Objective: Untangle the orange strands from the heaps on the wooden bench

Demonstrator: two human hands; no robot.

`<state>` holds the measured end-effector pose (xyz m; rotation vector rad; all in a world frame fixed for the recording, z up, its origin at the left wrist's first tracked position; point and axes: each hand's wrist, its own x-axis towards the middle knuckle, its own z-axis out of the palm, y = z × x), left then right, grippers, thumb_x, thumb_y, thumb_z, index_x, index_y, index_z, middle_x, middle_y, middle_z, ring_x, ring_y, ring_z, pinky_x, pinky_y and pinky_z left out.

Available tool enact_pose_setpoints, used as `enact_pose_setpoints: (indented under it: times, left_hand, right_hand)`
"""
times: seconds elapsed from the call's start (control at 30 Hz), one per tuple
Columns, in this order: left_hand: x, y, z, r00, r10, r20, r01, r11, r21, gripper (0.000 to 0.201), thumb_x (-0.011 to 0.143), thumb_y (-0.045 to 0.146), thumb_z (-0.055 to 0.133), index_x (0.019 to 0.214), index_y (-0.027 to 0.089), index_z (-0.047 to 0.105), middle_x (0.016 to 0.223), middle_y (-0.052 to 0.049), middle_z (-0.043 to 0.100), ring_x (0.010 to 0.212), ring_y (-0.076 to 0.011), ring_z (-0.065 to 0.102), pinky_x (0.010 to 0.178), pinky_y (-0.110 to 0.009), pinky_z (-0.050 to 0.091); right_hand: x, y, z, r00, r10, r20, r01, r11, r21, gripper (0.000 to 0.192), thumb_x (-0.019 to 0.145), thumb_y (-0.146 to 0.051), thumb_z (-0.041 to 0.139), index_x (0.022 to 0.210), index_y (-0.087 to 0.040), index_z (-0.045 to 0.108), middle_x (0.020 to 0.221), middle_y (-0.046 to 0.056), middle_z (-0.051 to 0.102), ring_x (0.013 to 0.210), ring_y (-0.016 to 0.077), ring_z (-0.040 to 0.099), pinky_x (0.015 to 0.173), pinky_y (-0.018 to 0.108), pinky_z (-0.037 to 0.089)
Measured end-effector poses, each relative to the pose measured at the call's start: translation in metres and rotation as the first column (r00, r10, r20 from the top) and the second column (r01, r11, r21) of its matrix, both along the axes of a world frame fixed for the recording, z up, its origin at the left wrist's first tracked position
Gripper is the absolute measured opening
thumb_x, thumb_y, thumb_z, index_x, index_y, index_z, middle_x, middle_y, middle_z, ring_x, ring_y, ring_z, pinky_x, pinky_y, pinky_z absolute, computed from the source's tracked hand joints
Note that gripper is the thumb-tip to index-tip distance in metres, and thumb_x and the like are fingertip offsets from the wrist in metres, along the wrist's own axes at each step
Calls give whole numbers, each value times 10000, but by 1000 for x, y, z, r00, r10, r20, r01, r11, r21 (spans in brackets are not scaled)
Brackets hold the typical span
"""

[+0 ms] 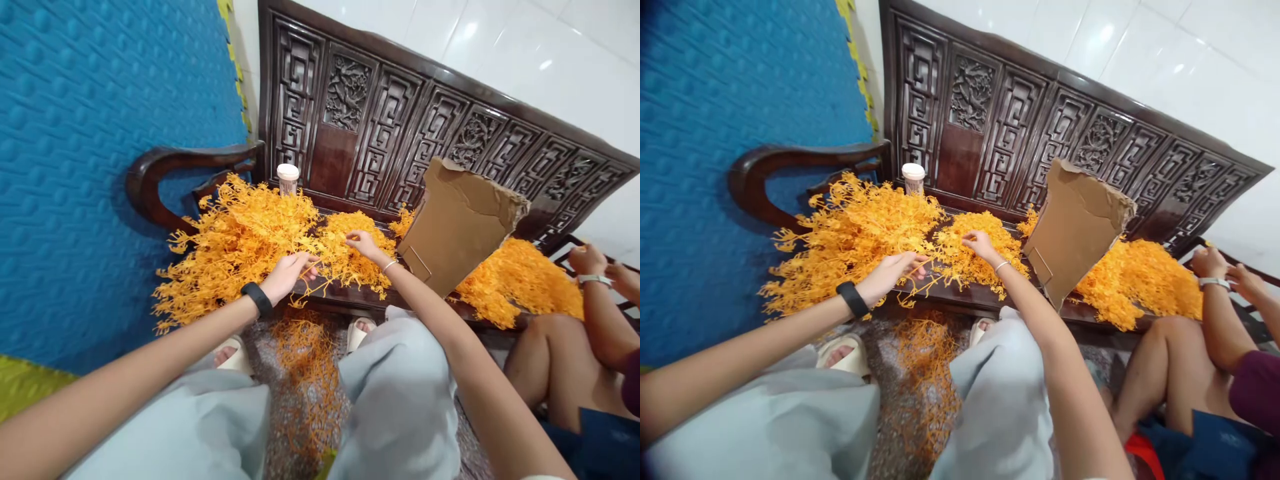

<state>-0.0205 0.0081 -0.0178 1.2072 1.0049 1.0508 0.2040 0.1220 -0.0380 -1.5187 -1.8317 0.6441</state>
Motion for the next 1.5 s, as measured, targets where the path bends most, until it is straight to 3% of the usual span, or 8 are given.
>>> enact_pose_setpoints:
  times: [0.13, 0.23, 0.4, 0.67, 0.87, 1.03, 1.27, 1.5]
  left_hand:
    - [-5, 2, 0, 998, 25, 57, -26, 1000, 13, 243, 800, 298, 491, 872, 101, 616, 673, -40, 654, 615, -137, 604, 672, -294, 475]
    - [-7, 2, 2, 996, 42, 74, -43, 999, 15, 279, 827, 276, 463, 973, 84, 604, 725, -54, 667, 629, -131, 614, 682, -294, 481]
    - [-2, -2, 9, 999, -25, 26, 24, 999, 21, 369, 856, 299, 434, 1123, 74, 552, 695, -58, 670, 528, -112, 585, 577, -254, 464]
    - [3, -5, 14, 989, -130, -65, 130, 992, -2, 350, 852, 311, 418, 1061, 86, 586, 527, -34, 616, 369, -102, 495, 407, -219, 383]
    - [-8, 2, 12, 977, 214, 15, -214, 962, 169, 200, 738, 308, 577, 790, 133, 659, 725, -43, 658, 537, -104, 567, 458, -209, 435]
    - [-17, 5, 14, 936, 328, 126, -347, 916, 199, 100, 650, 230, 667, 705, 146, 669, 738, -26, 685, 740, -140, 625, 707, -237, 481]
    - [-20, 4, 16, 946, 76, 314, -83, 997, 8, 180, 628, 256, 707, 699, 123, 607, 689, -16, 625, 547, -95, 573, 596, -248, 486]
    - [-12, 2, 18, 945, -233, 231, 245, 969, -25, 199, 781, 300, 559, 673, 139, 519, 597, 21, 489, 346, 8, 244, 355, -148, 258]
  right_hand:
    - [-27, -28, 24, 917, 105, -386, -199, 957, -212, 477, 866, -510, 341, 760, -121, 595, 800, 92, 652, 571, 96, 570, 485, 195, 397]
    - [-35, -53, 38, 833, 137, -536, -326, 904, -277, 539, 820, -606, 348, 805, -119, 578, 805, 109, 659, 567, 106, 581, 488, 208, 423]
    - [-29, -76, 45, 825, 204, -527, -327, 933, -151, 318, 672, -402, 664, 857, -170, 549, 802, 23, 659, 586, 81, 581, 533, 194, 429]
    - [-18, -74, 46, 891, 245, -382, -273, 962, -20, 171, 667, -316, 637, 677, -154, 584, 633, -14, 612, 525, 75, 547, 523, 204, 417]
    - [-16, -70, 43, 899, 228, -374, -244, 970, 4, 134, 680, -259, 577, 613, -144, 564, 586, -15, 584, 504, 70, 529, 510, 194, 397]
    - [-14, -64, 39, 909, 162, -383, -183, 983, -20, 125, 672, -249, 548, 610, -141, 557, 608, -4, 594, 498, 75, 534, 477, 191, 367]
    - [-15, -61, 40, 929, 136, -344, -122, 990, 64, 121, 666, -219, 527, 565, -152, 521, 534, -24, 538, 485, 72, 507, 503, 196, 390]
    - [-15, -61, 43, 975, 7, -223, 34, 984, 177, 107, 680, -196, 491, 582, -155, 507, 570, -14, 548, 497, 82, 511, 515, 204, 401]
